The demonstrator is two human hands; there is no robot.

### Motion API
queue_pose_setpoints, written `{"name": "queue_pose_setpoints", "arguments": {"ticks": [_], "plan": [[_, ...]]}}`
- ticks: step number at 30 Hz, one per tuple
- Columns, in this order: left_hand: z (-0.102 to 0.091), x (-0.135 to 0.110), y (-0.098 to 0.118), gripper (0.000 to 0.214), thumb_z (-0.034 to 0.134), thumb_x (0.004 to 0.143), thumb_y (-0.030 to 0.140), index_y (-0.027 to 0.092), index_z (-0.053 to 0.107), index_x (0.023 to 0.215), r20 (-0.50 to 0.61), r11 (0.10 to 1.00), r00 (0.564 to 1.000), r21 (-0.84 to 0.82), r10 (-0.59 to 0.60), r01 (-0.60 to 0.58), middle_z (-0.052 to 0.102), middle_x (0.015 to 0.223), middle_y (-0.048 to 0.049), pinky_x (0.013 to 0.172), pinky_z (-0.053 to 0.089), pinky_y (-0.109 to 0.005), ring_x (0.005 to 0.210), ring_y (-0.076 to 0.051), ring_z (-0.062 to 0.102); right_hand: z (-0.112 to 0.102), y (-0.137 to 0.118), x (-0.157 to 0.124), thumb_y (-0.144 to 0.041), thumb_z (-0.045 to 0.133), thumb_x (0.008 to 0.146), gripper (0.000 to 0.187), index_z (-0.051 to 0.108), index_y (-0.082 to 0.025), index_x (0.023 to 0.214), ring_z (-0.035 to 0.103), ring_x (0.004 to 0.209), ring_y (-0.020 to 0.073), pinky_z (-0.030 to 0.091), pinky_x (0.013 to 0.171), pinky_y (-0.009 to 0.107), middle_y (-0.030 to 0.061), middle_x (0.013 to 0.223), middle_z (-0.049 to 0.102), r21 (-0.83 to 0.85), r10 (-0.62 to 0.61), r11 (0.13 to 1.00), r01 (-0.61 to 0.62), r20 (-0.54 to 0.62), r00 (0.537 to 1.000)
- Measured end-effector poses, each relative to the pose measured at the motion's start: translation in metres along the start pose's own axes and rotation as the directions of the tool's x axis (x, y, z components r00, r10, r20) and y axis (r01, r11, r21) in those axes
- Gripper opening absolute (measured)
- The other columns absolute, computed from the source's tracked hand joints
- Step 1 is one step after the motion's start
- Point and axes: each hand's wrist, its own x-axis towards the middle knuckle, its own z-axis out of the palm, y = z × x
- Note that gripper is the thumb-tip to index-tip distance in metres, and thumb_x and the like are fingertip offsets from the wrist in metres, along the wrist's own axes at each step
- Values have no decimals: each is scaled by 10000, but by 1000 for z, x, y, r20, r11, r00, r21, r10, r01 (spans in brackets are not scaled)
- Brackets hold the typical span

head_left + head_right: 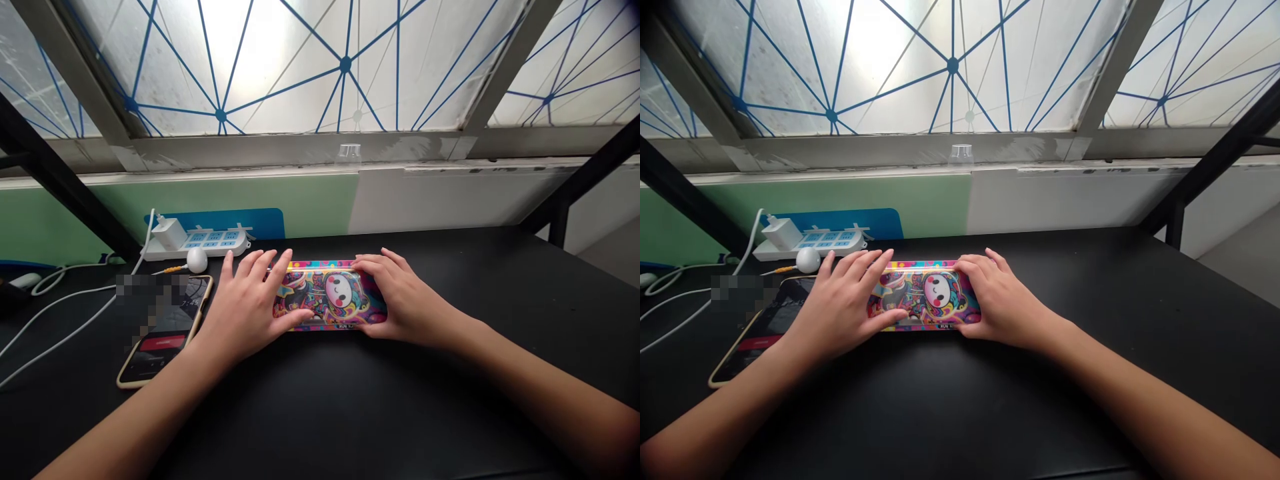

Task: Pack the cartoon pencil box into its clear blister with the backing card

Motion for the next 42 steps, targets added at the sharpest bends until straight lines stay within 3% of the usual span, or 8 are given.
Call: {"name": "queue_pose_setpoints", "arguments": {"ticks": [9, 14, 19, 25, 32, 35, 38, 42], "plan": [[-6, 3, -10, 861, 626, 832, 735, 92, 536, 1398, -61, 1000, 998, -23, 10, -12, 642, 1215, -194, 1050, 430, -568, 1103, -372, 581, -2, 4, 0, -548, 831, 725, 856, 375, -207, 1364, 536, 1337, 379, 360, 1145, 628, 226, 1415, 565, 48, -62, 997, 64, -35, 997], [-9, 2, -7, 775, 675, 824, 695, 132, 573, 1346, -91, 997, 995, -64, 32, -38, 615, 1205, -178, 993, 484, -498, 1105, -356, 567, -7, 3, -1, -513, 758, 839, 602, 459, -238, 1284, 622, 1204, 350, 532, 966, 526, 190, 1368, 616, 106, 63, 993, -50, -119, 991], [-11, -1, -2, 771, 692, 819, 689, 152, 561, 1355, -138, 1000, 990, -12, 23, -25, 608, 1208, -178, 1009, 468, -523, 1109, -367, 553, -14, -2, 1, -497, 742, 858, 595, 475, -221, 1313, 661, 1057, 321, 504, 925, 475, 137, 1213, 682, 14, 36, 999, -34, -155, 987], [-20, -2, 4, 685, 705, 840, 635, 124, 583, 1280, -163, 995, 985, 89, 60, -46, 634, 1133, -175, 956, 474, -510, 1034, -359, 561, -20, -12, 2, -490, 724, 882, 566, 491, -171, 1287, 655, 993, 302, 477, 828, 413, 146, 1151, 685, -103, -57, 994, 37, -204, 977], [-22, -5, 17, 258, 710, 905, 288, 161, 618, 1110, -74, 989, 988, 77, 135, -129, 707, 1000, -83, 917, 501, -479, 868, -279, 646, -15, -24, -2, -367, 626, 958, 210, 603, -187, 1064, 648, 761, 255, 452, 670, 380, 97, 954, 733, -249, -114, 965, 80, -125, 986], [-22, -7, 21, 192, 683, 923, 320, 185, 628, 1047, -66, 990, 989, 41, 134, -131, 729, 997, -74, 942, 504, -483, 865, -269, 679, -15, -31, -3, -323, 595, 966, 184, 613, -175, 1074, 674, 764, 264, 474, 669, 396, 106, 975, 755, -246, -106, 966, 82, -85, 991], [-23, -9, 23, 280, 666, 937, 419, 167, 638, 1056, -74, 991, 988, 25, 132, -131, 735, 972, -87, 947, 515, -494, 859, -271, 700, -14, -36, -5, -256, 583, 957, 202, 620, -155, 1127, 696, 832, 286, 509, 707, 421, 129, 1060, 759, -250, -89, 966, 72, -58, 994], [-25, -10, 26, 335, 572, 982, 490, 178, 649, 888, -80, 988, 985, 44, 153, -150, 700, 801, -65, 886, 543, -481, 736, -248, 685, -8, -37, -6, -181, 571, 925, 290, 630, -162, 1208, 687, 953, 318, 545, 799, 464, 136, 1128, 749, -249, -91, 964, 94, 23, 996]]}}
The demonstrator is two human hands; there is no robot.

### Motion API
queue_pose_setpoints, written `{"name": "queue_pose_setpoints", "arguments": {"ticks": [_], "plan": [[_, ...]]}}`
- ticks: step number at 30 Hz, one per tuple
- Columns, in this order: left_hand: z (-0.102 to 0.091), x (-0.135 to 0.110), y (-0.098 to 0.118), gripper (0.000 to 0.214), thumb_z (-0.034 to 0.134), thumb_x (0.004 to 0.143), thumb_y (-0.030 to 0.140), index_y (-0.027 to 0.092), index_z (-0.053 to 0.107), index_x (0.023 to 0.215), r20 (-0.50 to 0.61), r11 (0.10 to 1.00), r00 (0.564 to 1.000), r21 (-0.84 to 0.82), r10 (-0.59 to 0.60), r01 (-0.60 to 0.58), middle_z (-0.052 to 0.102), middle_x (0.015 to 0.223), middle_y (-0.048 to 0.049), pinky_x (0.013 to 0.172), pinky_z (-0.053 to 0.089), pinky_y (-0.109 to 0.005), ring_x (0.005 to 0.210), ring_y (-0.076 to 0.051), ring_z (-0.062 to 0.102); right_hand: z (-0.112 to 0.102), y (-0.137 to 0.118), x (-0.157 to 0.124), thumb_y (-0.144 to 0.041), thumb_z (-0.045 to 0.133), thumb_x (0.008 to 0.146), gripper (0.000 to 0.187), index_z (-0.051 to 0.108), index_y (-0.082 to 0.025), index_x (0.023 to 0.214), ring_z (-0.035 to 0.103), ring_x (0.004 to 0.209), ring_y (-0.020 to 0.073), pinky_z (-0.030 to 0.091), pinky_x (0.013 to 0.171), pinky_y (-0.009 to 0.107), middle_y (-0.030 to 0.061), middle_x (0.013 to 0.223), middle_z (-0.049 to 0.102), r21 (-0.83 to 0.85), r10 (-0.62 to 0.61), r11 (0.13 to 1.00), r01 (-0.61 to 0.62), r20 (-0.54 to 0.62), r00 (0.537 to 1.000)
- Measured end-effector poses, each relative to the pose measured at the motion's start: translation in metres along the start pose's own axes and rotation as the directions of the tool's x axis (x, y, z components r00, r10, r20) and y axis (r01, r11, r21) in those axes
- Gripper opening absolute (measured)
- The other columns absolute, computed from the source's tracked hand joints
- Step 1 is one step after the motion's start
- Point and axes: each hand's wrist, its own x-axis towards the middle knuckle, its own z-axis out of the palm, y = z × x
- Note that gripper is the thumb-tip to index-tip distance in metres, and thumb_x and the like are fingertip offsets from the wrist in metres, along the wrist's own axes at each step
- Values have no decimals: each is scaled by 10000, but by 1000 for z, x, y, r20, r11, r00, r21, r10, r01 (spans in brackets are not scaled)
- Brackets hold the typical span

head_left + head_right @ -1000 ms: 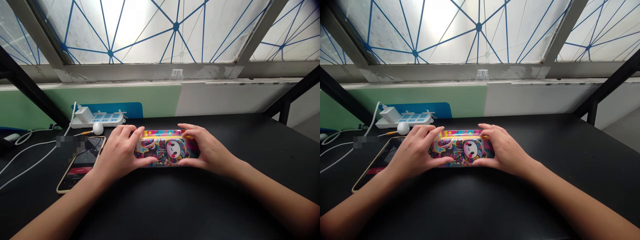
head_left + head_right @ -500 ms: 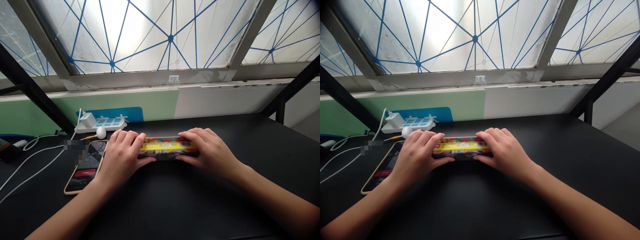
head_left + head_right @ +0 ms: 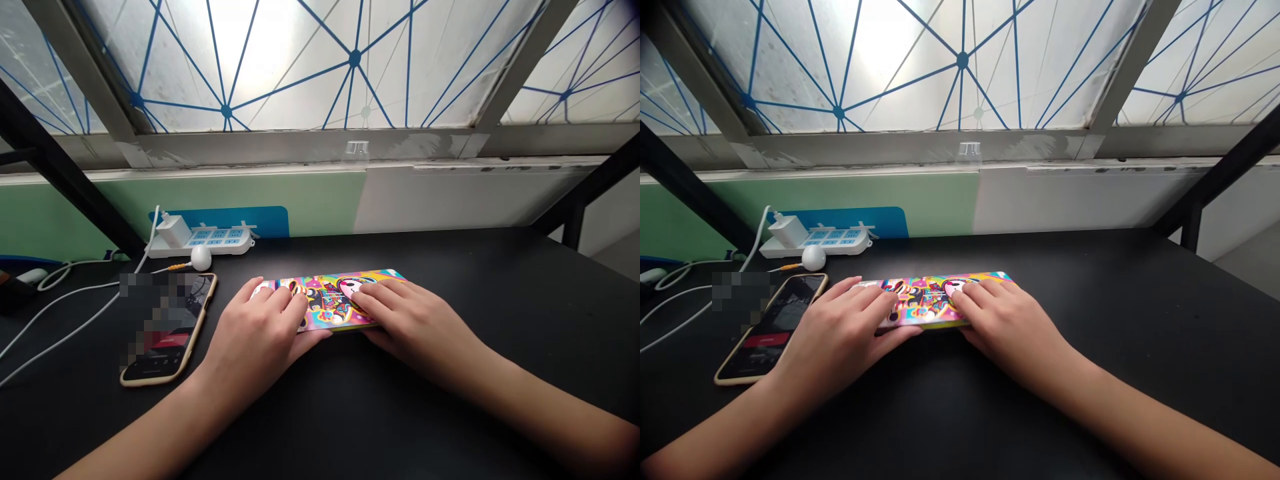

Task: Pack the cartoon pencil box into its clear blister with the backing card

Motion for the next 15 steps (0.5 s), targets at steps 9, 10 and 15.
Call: {"name": "queue_pose_setpoints", "arguments": {"ticks": [9, 10, 15], "plan": [[5, 1, 5, 340, 614, 936, 522, 191, 680, 901, 140, 997, 990, -78, 4, 7, 682, 869, -89, 836, 536, -495, 843, -301, 661, 6, 3, 2, -277, 633, 927, 396, 604, -139, 1297, 645, 1084, 346, 545, 921, 509, 169, 1195, 698, 82, -38, 996, 28, 127, 991], [6, 1, 6, 349, 617, 932, 530, 188, 688, 936, 156, 996, 988, -90, 2, 13, 683, 895, -96, 838, 532, -495, 870, -308, 656, 6, 3, 1, -293, 650, 921, 433, 593, -136, 1320, 636, 1123, 355, 541, 942, 517, 176, 1229, 688, 93, -37, 995, 24, 137, 990], [14, -1, 4, 557, 606, 917, 616, 179, 626, 1262, 139, 985, 990, -162, -37, 60, 681, 1226, -152, 1014, 456, -549, 1137, -347, 618, 10, 0, -2, -332, 724, 882, 596, 546, -124, 1412, 526, 1350, 378, 490, 1066, 546, 214, 1449, 581, 174, -50, 984, 23, 150, 987]]}}
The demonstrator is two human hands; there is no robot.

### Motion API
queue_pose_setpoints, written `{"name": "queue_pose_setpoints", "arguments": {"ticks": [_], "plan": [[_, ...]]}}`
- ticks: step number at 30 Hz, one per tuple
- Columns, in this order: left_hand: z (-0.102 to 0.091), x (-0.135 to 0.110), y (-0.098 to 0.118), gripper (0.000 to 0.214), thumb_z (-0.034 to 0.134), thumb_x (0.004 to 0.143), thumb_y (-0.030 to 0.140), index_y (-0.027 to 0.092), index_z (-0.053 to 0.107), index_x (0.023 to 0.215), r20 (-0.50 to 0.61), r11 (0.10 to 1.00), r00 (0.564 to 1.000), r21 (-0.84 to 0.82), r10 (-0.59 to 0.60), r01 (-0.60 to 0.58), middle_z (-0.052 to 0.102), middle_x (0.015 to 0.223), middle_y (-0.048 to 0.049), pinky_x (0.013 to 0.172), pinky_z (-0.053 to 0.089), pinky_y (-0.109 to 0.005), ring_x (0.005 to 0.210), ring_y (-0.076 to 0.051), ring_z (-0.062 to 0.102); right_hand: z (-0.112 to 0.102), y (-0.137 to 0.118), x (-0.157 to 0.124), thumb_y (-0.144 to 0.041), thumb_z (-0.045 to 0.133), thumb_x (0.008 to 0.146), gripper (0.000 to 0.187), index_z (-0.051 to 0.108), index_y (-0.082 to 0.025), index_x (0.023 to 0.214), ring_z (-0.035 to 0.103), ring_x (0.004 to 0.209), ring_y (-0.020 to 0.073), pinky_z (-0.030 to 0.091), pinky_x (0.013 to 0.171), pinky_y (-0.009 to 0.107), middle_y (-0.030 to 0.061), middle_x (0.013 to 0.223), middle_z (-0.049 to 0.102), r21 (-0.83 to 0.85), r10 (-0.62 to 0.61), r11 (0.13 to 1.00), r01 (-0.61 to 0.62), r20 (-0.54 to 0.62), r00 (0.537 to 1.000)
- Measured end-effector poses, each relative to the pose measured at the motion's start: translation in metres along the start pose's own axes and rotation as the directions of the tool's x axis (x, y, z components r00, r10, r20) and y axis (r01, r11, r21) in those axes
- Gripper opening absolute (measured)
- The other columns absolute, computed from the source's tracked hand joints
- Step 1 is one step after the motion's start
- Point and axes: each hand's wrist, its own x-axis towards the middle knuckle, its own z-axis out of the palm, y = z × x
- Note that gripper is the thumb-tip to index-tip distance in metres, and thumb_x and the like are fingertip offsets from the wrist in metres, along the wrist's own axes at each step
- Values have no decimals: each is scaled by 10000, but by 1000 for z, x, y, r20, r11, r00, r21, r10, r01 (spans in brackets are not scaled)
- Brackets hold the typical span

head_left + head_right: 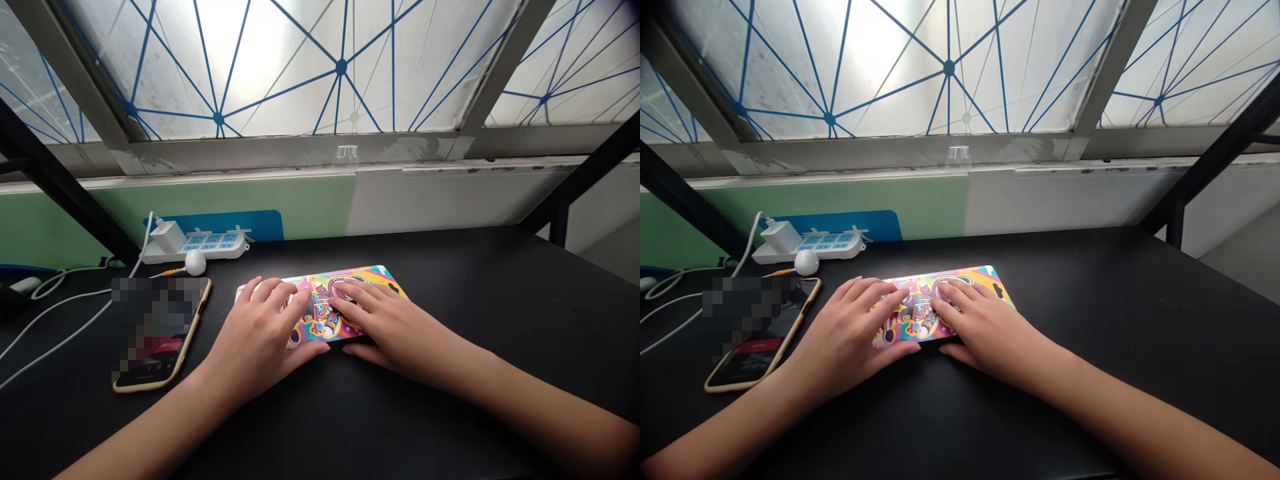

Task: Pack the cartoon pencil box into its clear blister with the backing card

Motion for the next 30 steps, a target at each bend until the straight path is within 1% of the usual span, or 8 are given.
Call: {"name": "queue_pose_setpoints", "arguments": {"ticks": [5, 8, 13, 18, 22, 26, 28, 30], "plan": [[11, -2, -7, 884, 528, 875, 764, 175, 408, 1524, 131, 994, 985, -4, -111, 112, 471, 1552, -222, 1111, 344, -667, 1429, -417, 429, 9, 1, 2, -462, 730, 883, 807, 400, -152, 1551, 413, 1457, 374, 403, 1151, 591, 200, 1583, 436, 78, -38, 996, 35, 38, 999], [12, -2, -9, 943, 547, 840, 793, 187, 388, 1545, 213, 990, 969, -35, -127, 137, 447, 1572, -215, 1119, 334, -673, 1446, -422, 409, 7, 2, 2, -528, 694, 898, 814, 390, -174, 1564, 392, 1469, 375, 387, 1161, 597, 174, 1601, 404, 80, -18, 997, 11, 93, 996], [9, 0, -11, 962, 584, 822, 777, 178, 392, 1550, 227, 984, 964, -74, -139, 159, 497, 1525, -203, 1129, 325, -676, 1399, -411, 458, -10, 12, -6, -660, 678, 849, 881, 404, -228, 1566, 388, 1468, 372, 406, 1157, 567, 136, 1611, 375, 105, 44, 992, -68, 214, 976], [6, 1, -12, 942, 586, 818, 779, 182, 424, 1528, 254, 982, 956, -75, -149, 173, 486, 1533, -199, 1152, 290, -680, 1419, -404, 437, -19, 37, -25, -720, 660, 824, 849, 443, -319, 1540, 436, 1440, 363, 436, 1131, 570, 86, 1577, 452, 108, 96, 986, -124, 238, 966], [3, 3, -10, 987, 553, 827, 801, 163, 375, 1559, 294, 979, 943, -84, -153, 185, 438, 1574, -214, 1169, 257, -680, 1457, -407, 387, -28, 49, -27, -677, 702, 817, 714, 619, -288, 1409, 539, 1357, 386, 522, 1036, 572, 112, 1450, 608, 66, 118, 989, -136, 225, 967], [1, 5, -14, 1000, 435, 863, 838, 180, 289, 1601, 361, 973, 923, -127, -134, 191, 325, 1647, -195, 1197, 180, -680, 1522, -396, 274, -37, 32, -3, -673, 704, 813, 552, 782, -228, 1131, 574, 1309, 430, 570, 954, 558, 150, 1234, 745, -20, 109, 994, -107, 250, 962], [1, 6, -19, 961, 333, 904, 830, 203, 224, 1624, 395, 965, 909, -158, -132, 209, 263, 1677, -168, 1211, 149, -664, 1550, -370, 211, -31, 13, 15, -716, 703, 780, 722, 724, -169, 1252, 528, 1346, 454, 507, 1041, 584, 211, 1371, 654, -33, 80, 997, -75, 231, 970], [2, 7, -24, 889, 238, 950, 793, 224, 188, 1632, 422, 954, 897, -192, -130, 228, 215, 1696, -132, 1225, 115, -645, 1569, -332, 157, -18, -6, 30, -733, 684, 783, 947, 494, -153, 1507, 407, 1441, 441, 430, 1127, 579, 227, 1574, 436, 33, -4, 999, -4, 229, 973]]}}
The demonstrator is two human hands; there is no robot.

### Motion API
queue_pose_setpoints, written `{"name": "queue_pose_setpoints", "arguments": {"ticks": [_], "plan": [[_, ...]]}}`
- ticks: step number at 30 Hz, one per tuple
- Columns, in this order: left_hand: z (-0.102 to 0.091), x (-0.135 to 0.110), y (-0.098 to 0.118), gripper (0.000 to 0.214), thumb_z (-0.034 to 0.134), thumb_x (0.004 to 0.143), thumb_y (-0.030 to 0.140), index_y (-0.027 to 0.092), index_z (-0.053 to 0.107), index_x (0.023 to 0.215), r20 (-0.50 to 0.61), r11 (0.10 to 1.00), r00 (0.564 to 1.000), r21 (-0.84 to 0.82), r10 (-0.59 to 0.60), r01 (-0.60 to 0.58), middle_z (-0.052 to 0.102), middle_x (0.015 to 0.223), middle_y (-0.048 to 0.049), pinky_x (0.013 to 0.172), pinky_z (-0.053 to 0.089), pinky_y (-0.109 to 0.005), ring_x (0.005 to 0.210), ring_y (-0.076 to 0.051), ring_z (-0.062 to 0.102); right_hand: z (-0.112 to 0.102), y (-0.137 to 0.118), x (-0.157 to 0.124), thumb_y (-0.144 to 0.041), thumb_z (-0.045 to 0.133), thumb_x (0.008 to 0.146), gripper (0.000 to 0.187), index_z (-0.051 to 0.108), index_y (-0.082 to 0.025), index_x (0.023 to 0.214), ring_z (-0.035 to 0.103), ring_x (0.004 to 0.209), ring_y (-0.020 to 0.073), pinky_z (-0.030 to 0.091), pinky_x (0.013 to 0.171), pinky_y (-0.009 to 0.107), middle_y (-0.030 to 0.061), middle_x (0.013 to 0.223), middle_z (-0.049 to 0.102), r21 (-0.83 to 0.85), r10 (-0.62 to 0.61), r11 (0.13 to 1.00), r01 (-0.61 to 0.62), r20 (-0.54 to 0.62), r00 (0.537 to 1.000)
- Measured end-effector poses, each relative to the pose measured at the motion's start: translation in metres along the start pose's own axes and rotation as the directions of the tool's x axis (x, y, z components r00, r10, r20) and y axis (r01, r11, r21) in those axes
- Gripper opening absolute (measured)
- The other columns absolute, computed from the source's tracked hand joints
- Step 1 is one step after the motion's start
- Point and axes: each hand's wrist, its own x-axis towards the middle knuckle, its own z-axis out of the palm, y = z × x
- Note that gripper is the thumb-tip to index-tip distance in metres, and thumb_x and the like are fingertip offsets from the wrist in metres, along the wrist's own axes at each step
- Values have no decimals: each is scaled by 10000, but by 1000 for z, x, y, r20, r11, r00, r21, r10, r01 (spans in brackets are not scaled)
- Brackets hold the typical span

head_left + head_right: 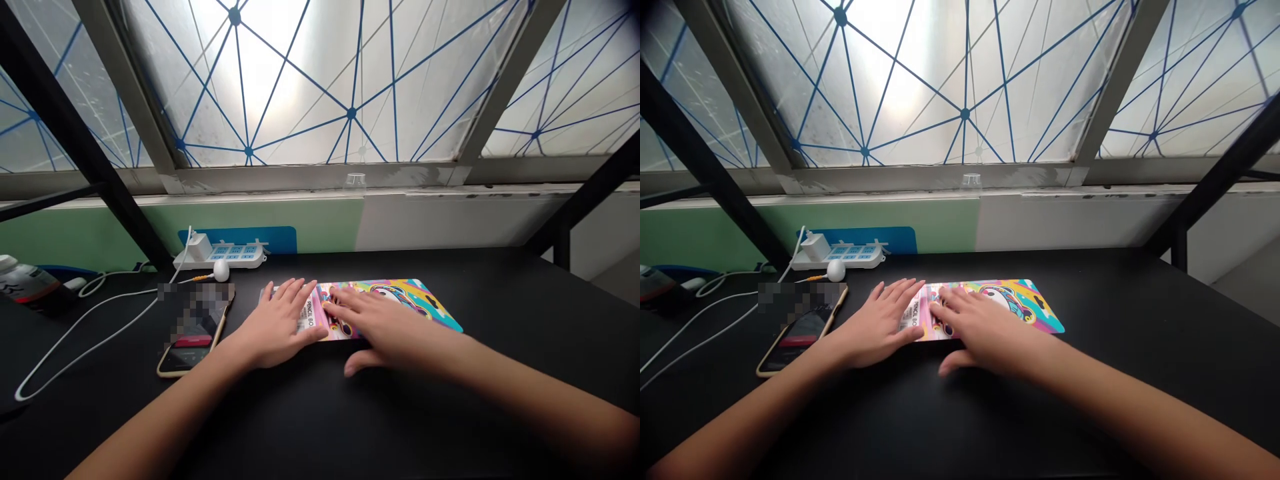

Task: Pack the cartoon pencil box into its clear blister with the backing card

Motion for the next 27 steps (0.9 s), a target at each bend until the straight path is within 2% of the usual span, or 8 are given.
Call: {"name": "queue_pose_setpoints", "arguments": {"ticks": [1, 3, 6, 10, 14, 18, 23, 27], "plan": [[0, 1, -2, 852, 195, 970, 768, 232, 182, 1632, 11, 1000, 1000, -18, -5, 6, 199, 1702, -115, 1230, 93, -639, 1575, -313, 137, 7, -8, 8, -733, 661, 804, 982, 421, -142, 1551, 331, 1481, 437, 380, 1163, 589, 228, 1614, 362, 24, -37, 999, 37, -2, 999], [0, 1, -5, 816, 135, 990, 737, 235, 180, 1632, 30, 999, 999, -43, -19, 20, 179, 1707, -97, 1231, 48, -645, 1581, -289, 112, 21, -17, 18, -696, 656, 835, 971, 384, -118, 1565, 247, 1511, 438, 303, 1199, 613, 239, 1632, 305, 34, -51, 998, 51, -21, 998], [1, 1, -6, 828, 124, 988, 739, 220, 186, 1630, 31, 999, 999, -30, -24, 25, 169, 1706, -106, 1216, -5, -676, 1583, -293, 97, 33, -9, 14, -594, 643, 908, 818, 390, -184, 1569, 254, 1518, 403, 289, 1207, 614, 191, 1641, 313, 46, -33, 998, 35, -42, 999], [0, 0, -3, 816, 152, 990, 737, 224, 233, 1619, 13, 1000, 1000, -3, -20, 20, 200, 1697, -131, 1202, 5, -703, 1578, -308, 124, 38, 26, -19, -497, 609, 967, 694, 362, -298, 1583, 320, 1503, 371, 342, 1180, 623, 122, 1630, 369, 64, -2, 998, 10, -122, 993], [-3, 0, -3, 802, 165, 988, 741, 235, 334, 1586, 19, 1000, 1000, 14, -12, 12, 196, 1697, -143, 1202, 41, -699, 1578, -325, 110, 46, 57, -57, -316, 503, 1034, 568, 353, -352, 1580, 403, 1471, 321, 387, 1167, 588, 74, 1592, 452, -1, 5, 1000, -5, -227, 974], [-5, 0, -7, 685, 225, 1025, 663, 263, 386, 1559, 29, 999, 999, 24, -33, 32, 182, 1702, -117, 1209, 90, -676, 1579, -328, 49, 54, 61, -67, -245, 471, 1038, 589, 310, -302, 1602, 413, 1465, 324, 426, 1145, 569, 101, 1577, 475, -126, -36, 992, -1, -289, 957], [-6, 0, -11, 642, 212, 1037, 636, 193, 564, 1339, -21, 994, 994, -11, -111, 111, 224, 1682, -188, 1214, 160, -636, 1575, -330, 75, 52, 34, -41, -295, 543, 1012, 529, 469, -157, 1517, 485, 1400, 402, 488, 1082, 572, 200, 1493, 555, -240, -91, 970, 20, -287, 954], [-4, 1, -8, 634, 278, 1005, 688, 182, 569, 1252, -53, 992, 990, -7, -129, 128, 202, 1686, -195, 1218, 148, -644, 1576, -337, 73, 50, 25, -28, -252, 547, 998, 485, 534, -102, 1459, 514, 1368, 423, 505, 1056, 577, 244, 1437, 591, -249, -81, 969, 1, -309, 948]]}}
